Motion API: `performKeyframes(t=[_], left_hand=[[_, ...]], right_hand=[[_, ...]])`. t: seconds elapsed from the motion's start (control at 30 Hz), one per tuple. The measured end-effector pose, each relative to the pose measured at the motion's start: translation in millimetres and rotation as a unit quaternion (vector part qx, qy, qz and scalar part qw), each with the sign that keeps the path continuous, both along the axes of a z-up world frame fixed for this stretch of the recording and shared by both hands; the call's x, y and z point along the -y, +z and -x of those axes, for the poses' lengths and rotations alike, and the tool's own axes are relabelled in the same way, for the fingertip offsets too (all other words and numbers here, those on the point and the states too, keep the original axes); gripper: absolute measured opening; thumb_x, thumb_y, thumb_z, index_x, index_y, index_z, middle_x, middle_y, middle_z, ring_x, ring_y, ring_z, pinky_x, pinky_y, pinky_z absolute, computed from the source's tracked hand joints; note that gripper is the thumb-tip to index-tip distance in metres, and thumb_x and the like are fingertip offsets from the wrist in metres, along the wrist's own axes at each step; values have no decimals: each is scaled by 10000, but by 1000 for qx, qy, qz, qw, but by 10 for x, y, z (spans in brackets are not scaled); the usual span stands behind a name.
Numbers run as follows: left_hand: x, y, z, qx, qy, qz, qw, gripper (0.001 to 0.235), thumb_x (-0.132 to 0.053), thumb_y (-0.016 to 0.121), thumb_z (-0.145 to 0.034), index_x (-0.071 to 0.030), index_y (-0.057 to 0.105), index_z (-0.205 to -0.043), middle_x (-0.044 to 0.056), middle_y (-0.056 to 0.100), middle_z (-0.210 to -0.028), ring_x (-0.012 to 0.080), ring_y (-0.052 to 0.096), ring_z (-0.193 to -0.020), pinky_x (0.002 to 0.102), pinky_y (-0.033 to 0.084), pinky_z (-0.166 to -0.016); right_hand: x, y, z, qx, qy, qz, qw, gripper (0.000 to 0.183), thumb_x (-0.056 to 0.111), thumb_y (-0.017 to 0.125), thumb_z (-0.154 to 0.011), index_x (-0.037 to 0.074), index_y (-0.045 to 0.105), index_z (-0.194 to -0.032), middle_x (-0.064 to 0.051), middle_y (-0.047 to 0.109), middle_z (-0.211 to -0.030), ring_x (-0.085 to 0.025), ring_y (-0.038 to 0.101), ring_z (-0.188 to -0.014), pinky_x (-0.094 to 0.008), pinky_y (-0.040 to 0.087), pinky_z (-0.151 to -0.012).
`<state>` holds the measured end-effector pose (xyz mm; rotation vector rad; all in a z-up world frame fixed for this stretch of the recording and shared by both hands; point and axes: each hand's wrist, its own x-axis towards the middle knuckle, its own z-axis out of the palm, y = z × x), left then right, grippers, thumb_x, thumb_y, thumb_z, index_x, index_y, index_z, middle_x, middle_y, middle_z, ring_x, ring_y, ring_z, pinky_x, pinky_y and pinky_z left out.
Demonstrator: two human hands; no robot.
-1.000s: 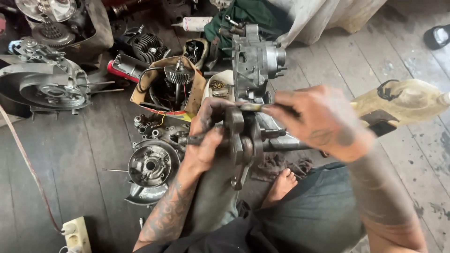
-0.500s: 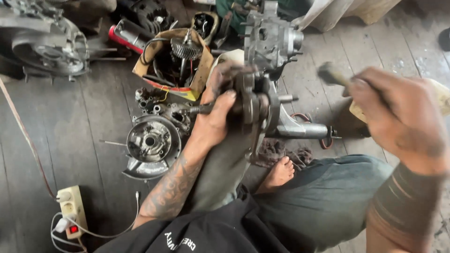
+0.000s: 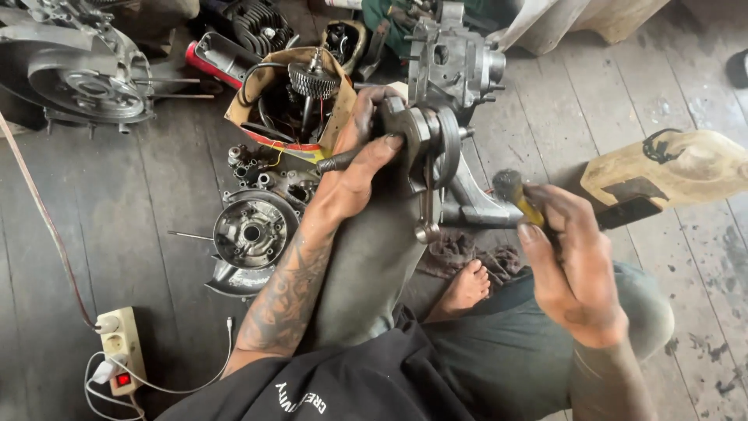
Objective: Scrubbing and cleaning motorcycle engine components using a brush and solvent on a workshop floor.
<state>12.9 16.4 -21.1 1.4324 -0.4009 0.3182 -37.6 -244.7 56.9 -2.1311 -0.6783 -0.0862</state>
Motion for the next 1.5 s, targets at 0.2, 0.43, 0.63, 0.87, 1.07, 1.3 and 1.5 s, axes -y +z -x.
performKeyframes(t=[0.2, 0.43, 0.63, 0.87, 1.07, 1.3, 1.5], left_hand=[[65, -217, -126, -84, 78, 47, 992, 395, -231, 432, -935, -43, 510, -1273, 103, 578, -1172, 218, 487, -1085, 372, 370, -1029], [-56, -123, -144, -216, 11, 196, 956, 394, -295, 432, -978, -27, 642, -1176, 81, 641, -1102, 184, 555, -966, 284, 415, -885], [-54, 317, -9, -168, 2, 9, 986, 382, -316, 399, -945, -26, 607, -1080, 60, 615, -1028, 169, 521, -913, 299, 412, -867], [-53, 586, 84, -32, -51, -39, 997, 533, -69, 409, -855, -42, 576, -1361, 69, 711, -1205, 102, 522, -825, 216, 421, -722], [-114, 370, -109, 53, -91, -43, 994, 534, -233, 431, -813, -20, 698, -1222, 153, 648, -1240, 281, 615, -1081, 410, 490, -971], [-50, 170, -35, -128, 39, 208, 969, 501, -111, 313, -915, 37, 709, -1183, 101, 699, -1288, 168, 605, -1098, 257, 417, -1048], [100, 235, 166, -196, 41, 376, 905, 536, -116, 335, -932, 22, 655, -1339, 143, 736, -1119, 156, 671, -868, 236, 501, -777]], right_hand=[[62, -50, -122, 31, 0, -11, 999, 415, -105, 497, -960, -112, 404, -1365, -276, 620, -1276, -292, 644, -1083, -341, 491, -931], [114, -72, -176, 63, -19, -24, 998, 349, -103, 488, -1004, -85, 412, -1344, -159, 610, -1022, -145, 457, -734, -261, 380, -696], [81, -11, -144, 82, -11, -14, 996, 354, -101, 485, -1003, -98, 414, -1350, -190, 634, -1077, -160, 485, -752, -269, 407, -731], [90, 10, -130, 84, -20, -14, 996, 372, -118, 491, -996, -86, 421, -1361, -177, 623, -1017, -146, 429, -698, -262, 363, -670], [176, -1, -164, 108, -7, -12, 994, 394, -136, 487, -1005, -75, 403, -1386, -61, 496, -767, -122, 328, -614, -265, 256, -595], [198, 0, -145, 80, -12, -10, 997, 428, -104, 501, -971, -103, 399, -1386, -273, 639, -1188, -251, 595, -914, -338, 472, -847], [135, 2, -196, 71, 8, -31, 997, 417, -132, 464, -982, -81, 385, -1389, -263, 652, -1162, -180, 506, -760, -283, 417, -709]])
